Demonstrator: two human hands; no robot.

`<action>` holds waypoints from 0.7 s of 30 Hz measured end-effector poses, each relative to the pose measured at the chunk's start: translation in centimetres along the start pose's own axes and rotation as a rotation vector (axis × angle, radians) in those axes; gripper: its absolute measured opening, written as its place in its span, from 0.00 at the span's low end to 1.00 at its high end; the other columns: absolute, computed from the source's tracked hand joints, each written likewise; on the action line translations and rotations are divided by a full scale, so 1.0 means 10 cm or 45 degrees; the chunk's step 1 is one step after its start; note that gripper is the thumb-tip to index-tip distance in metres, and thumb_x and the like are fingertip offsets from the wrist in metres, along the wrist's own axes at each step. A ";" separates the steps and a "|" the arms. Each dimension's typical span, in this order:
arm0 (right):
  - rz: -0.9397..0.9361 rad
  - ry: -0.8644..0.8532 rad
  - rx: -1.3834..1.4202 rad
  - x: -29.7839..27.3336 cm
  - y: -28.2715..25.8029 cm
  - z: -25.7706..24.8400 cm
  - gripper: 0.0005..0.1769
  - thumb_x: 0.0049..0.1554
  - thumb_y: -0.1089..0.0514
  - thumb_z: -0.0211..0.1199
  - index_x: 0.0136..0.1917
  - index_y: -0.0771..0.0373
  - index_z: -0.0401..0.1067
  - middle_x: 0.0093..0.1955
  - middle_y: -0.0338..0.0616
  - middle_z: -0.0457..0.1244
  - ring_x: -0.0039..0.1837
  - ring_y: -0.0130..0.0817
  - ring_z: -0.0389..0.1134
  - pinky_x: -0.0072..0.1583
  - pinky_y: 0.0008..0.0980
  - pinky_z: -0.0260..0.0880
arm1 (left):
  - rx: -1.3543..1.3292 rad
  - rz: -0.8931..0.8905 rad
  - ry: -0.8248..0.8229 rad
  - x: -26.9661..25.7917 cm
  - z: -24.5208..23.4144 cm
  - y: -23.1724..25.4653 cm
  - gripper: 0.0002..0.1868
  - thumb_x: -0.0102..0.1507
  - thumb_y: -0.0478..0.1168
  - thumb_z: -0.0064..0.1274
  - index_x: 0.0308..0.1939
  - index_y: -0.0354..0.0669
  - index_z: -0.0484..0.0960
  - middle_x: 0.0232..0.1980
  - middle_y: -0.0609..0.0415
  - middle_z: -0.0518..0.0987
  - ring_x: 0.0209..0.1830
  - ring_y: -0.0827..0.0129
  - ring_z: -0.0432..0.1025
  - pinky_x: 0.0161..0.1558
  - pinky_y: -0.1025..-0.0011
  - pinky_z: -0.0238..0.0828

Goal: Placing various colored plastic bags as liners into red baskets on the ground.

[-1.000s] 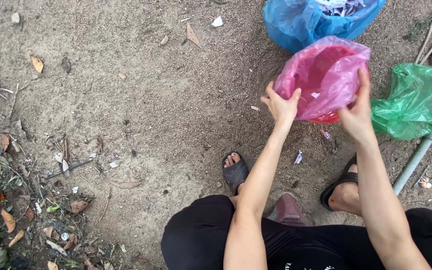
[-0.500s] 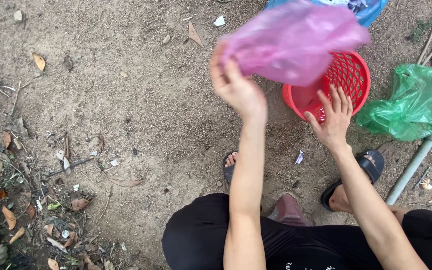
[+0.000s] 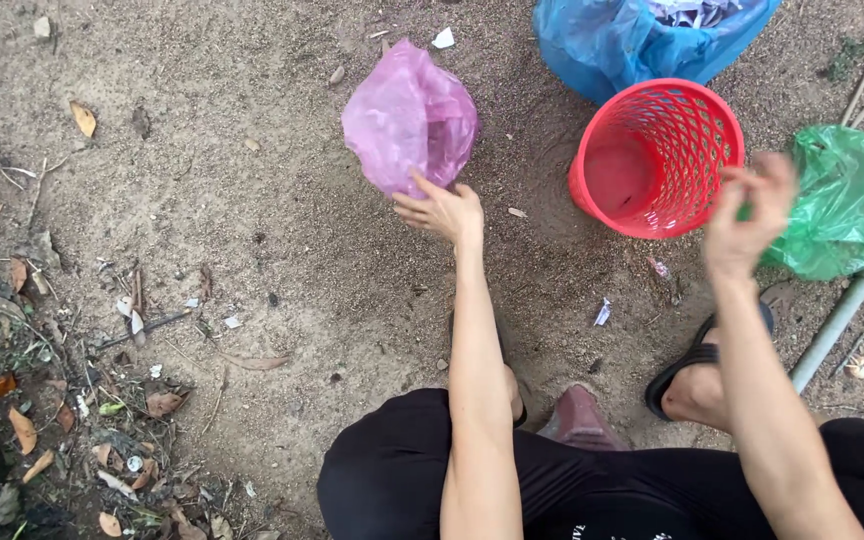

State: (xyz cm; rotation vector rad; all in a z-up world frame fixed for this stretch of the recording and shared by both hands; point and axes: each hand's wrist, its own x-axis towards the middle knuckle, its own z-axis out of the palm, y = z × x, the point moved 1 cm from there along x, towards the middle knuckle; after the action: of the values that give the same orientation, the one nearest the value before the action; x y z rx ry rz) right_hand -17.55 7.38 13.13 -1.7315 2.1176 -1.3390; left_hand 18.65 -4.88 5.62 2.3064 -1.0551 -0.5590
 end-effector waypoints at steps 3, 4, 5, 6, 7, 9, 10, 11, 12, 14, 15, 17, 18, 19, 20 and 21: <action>0.108 0.178 -0.261 0.02 1.03 -0.36 0.16 0.62 0.70 0.61 0.61 0.61 0.78 0.80 0.54 0.54 0.86 0.54 0.50 0.84 0.55 0.45 | -0.098 0.018 0.074 -0.04 -0.26 0.46 0.50 0.57 0.39 0.61 0.78 0.41 0.49 0.79 0.21 0.31 0.79 0.26 0.34 0.73 0.29 0.33; 0.156 0.214 -0.416 -0.01 1.47 -0.48 0.20 0.59 0.70 0.60 0.64 0.61 0.75 0.84 0.58 0.47 0.89 0.58 0.42 0.85 0.59 0.38 | -0.222 0.080 0.141 -0.06 -0.35 0.61 0.47 0.59 0.38 0.60 0.78 0.43 0.50 0.80 0.22 0.31 0.81 0.26 0.34 0.73 0.29 0.34; 0.156 0.213 -0.417 -0.09 1.68 -0.53 0.20 0.59 0.70 0.60 0.64 0.61 0.75 0.84 0.58 0.47 0.89 0.58 0.42 0.85 0.59 0.38 | -0.221 0.079 0.141 -0.11 -0.41 0.71 0.47 0.59 0.38 0.60 0.78 0.43 0.50 0.80 0.22 0.31 0.81 0.26 0.34 0.73 0.29 0.34; 0.387 0.219 -0.505 -0.15 1.91 -0.58 0.26 0.58 0.68 0.62 0.69 0.57 0.75 0.85 0.60 0.41 0.86 0.60 0.37 0.83 0.59 0.37 | -0.359 0.157 0.117 -0.16 -0.46 0.81 0.45 0.59 0.37 0.59 0.77 0.44 0.54 0.81 0.22 0.32 0.81 0.27 0.37 0.74 0.30 0.37; 0.619 0.221 -0.589 -0.22 2.14 -0.63 0.31 0.56 0.65 0.64 0.73 0.52 0.75 0.85 0.62 0.35 0.84 0.62 0.33 0.81 0.59 0.35 | -0.496 0.236 0.094 -0.21 -0.51 0.91 0.42 0.60 0.37 0.58 0.76 0.45 0.57 0.81 0.23 0.34 0.82 0.29 0.39 0.75 0.31 0.40; 0.877 0.303 -0.610 -0.51 2.44 -0.62 0.41 0.53 0.63 0.70 0.76 0.55 0.59 0.82 0.67 0.33 0.83 0.68 0.31 0.77 0.67 0.31 | -0.544 0.299 0.049 -0.27 -0.39 0.92 0.37 0.60 0.36 0.58 0.73 0.44 0.62 0.81 0.24 0.36 0.82 0.30 0.41 0.76 0.34 0.42; 1.138 0.381 -0.622 -0.67 2.60 -0.61 0.56 0.50 0.60 0.75 0.80 0.58 0.43 0.80 0.72 0.31 0.82 0.73 0.30 0.73 0.74 0.27 | -0.589 0.362 0.003 -0.30 -0.32 0.92 0.33 0.60 0.35 0.58 0.69 0.43 0.67 0.81 0.25 0.38 0.82 0.31 0.43 0.76 0.36 0.44; 1.134 0.379 -0.621 -0.70 2.49 -0.59 0.56 0.50 0.60 0.75 0.80 0.58 0.43 0.80 0.72 0.31 0.82 0.73 0.30 0.73 0.74 0.27 | -0.590 0.361 0.007 -0.33 -0.25 0.89 0.33 0.60 0.35 0.58 0.69 0.43 0.67 0.81 0.25 0.38 0.82 0.31 0.43 0.76 0.36 0.44; 1.257 0.348 -0.565 -0.74 2.38 -0.57 0.53 0.51 0.58 0.75 0.80 0.55 0.45 0.78 0.69 0.36 0.80 0.66 0.37 0.73 0.67 0.36 | -0.629 0.383 -0.054 -0.37 -0.17 0.87 0.29 0.60 0.35 0.57 0.67 0.42 0.70 0.81 0.25 0.40 0.81 0.33 0.46 0.76 0.40 0.47; 1.376 0.313 -0.507 -0.82 2.52 -0.57 0.50 0.53 0.57 0.75 0.79 0.52 0.47 0.77 0.65 0.42 0.77 0.59 0.45 0.73 0.60 0.45 | -0.668 0.403 -0.113 -0.43 -0.09 0.84 0.26 0.61 0.34 0.56 0.64 0.41 0.73 0.81 0.26 0.42 0.80 0.35 0.50 0.76 0.44 0.51; 1.327 0.452 -0.347 -0.84 2.76 -0.58 0.37 0.55 0.60 0.69 0.74 0.52 0.58 0.73 0.56 0.51 0.72 0.47 0.56 0.71 0.48 0.56 | -0.674 0.402 -0.180 -0.47 -0.08 0.85 0.25 0.61 0.34 0.55 0.63 0.41 0.74 0.80 0.26 0.44 0.77 0.37 0.54 0.75 0.46 0.53; 1.272 0.586 -0.184 -0.73 2.94 -0.65 0.26 0.57 0.62 0.63 0.69 0.52 0.68 0.69 0.47 0.61 0.67 0.35 0.67 0.69 0.37 0.67 | -0.680 0.400 -0.246 -0.53 -0.08 0.87 0.23 0.61 0.34 0.54 0.61 0.40 0.74 0.80 0.26 0.46 0.75 0.39 0.58 0.74 0.49 0.56; 0.940 0.694 0.035 -0.57 2.87 -0.70 0.20 0.59 0.63 0.59 0.65 0.60 0.70 0.65 0.52 0.66 0.64 0.38 0.70 0.66 0.41 0.72 | -0.672 0.435 -0.258 -0.56 -0.09 0.89 0.22 0.61 0.34 0.54 0.61 0.40 0.75 0.79 0.27 0.49 0.74 0.40 0.60 0.74 0.50 0.57; 0.602 0.782 0.251 -0.41 2.80 -0.76 0.16 0.61 0.63 0.56 0.61 0.68 0.72 0.62 0.56 0.70 0.61 0.42 0.74 0.63 0.44 0.78 | -0.663 0.471 -0.269 -0.59 -0.10 0.92 0.21 0.61 0.34 0.54 0.60 0.40 0.76 0.77 0.27 0.53 0.73 0.41 0.62 0.73 0.52 0.58; 0.602 0.783 0.252 -0.23 2.63 -0.87 0.16 0.61 0.63 0.56 0.61 0.68 0.72 0.62 0.56 0.70 0.61 0.42 0.74 0.63 0.44 0.78 | -0.663 0.472 -0.269 -0.62 -0.12 0.95 0.21 0.61 0.34 0.54 0.60 0.40 0.76 0.77 0.27 0.53 0.73 0.41 0.62 0.73 0.52 0.58; 0.619 0.576 0.735 -0.04 2.48 -0.96 0.20 0.66 0.55 0.51 0.66 0.69 0.70 0.66 0.57 0.68 0.66 0.44 0.71 0.68 0.47 0.78 | -0.670 0.527 -0.270 -0.66 -0.13 0.98 0.21 0.62 0.34 0.54 0.60 0.39 0.76 0.76 0.28 0.57 0.74 0.41 0.62 0.73 0.52 0.58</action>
State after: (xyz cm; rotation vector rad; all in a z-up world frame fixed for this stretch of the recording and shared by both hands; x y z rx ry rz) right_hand -41.35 12.27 2.37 -0.6910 1.8635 -2.0197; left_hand 9.90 -4.70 13.63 1.5478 -1.2604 -0.8065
